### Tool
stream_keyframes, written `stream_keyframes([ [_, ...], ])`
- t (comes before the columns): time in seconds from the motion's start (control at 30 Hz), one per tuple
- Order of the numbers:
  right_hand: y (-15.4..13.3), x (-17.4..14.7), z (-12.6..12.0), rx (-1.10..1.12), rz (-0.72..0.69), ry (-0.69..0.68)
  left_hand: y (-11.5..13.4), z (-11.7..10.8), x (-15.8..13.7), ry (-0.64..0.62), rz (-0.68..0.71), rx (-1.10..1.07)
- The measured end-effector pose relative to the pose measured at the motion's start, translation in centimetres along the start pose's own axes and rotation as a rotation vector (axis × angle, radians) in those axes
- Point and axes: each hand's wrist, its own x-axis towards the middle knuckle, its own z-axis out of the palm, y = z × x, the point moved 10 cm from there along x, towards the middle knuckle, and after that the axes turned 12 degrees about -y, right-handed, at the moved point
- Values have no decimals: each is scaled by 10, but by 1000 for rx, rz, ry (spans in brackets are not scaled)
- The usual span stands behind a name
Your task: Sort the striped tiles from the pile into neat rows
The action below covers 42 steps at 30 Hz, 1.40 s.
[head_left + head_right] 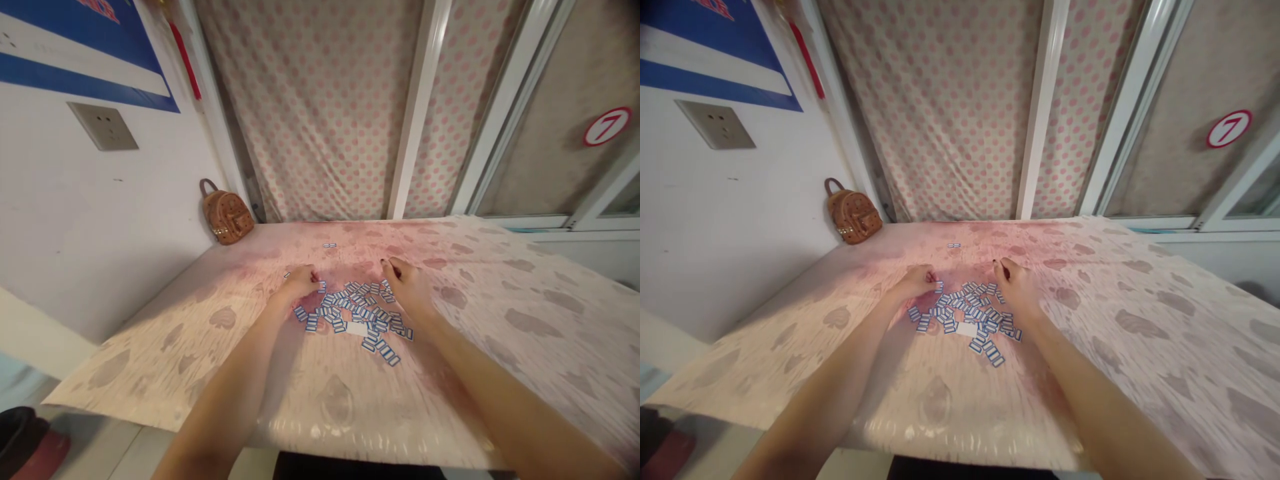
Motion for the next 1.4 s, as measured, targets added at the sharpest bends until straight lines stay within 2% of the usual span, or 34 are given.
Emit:
stream_keyframes([
  [0.1, 5, 1, 5, 39, 9, -30, 13, -4, -3, 46, 53, -70],
  [0.2, 0, 1, 19, 150, -40, -122, 35, -6, -9, 91, 180, -233],
  [0.33, -16, -3, 44, 403, -103, -282, 73, 7, -20, 16, 371, -448],
  [0.47, -28, -8, 60, 480, -110, -382, 96, 17, -29, -52, 448, -541],
  [0.53, -27, -8, 61, 502, -88, -380, 95, 19, -29, -67, 448, -569],
  [0.6, -20, -6, 55, 529, -48, -322, 83, 15, -24, -29, 409, -542],
  [0.77, 4, -1, 21, 489, 31, -77, 43, 8, -12, 125, 154, -199],
  [0.83, 12, 0, 13, 504, 72, -24, 46, 14, -10, 126, 145, -119],
  [0.9, 18, 0, 9, 509, 109, 9, 62, 24, -9, 111, 203, -72],
  [1.0, 20, 0, 10, 520, 124, 9, 88, 40, -9, 74, 310, 41],
  [1.07, 21, 1, 13, 547, 119, -7, 95, 47, -7, 68, 327, 125],
  [1.23, 21, 0, 15, 592, 121, -12, 81, 48, 1, 69, 237, 123],
  [1.4, 19, 0, 15, 613, 116, -12, 77, 48, 3, 65, 215, 102],
])
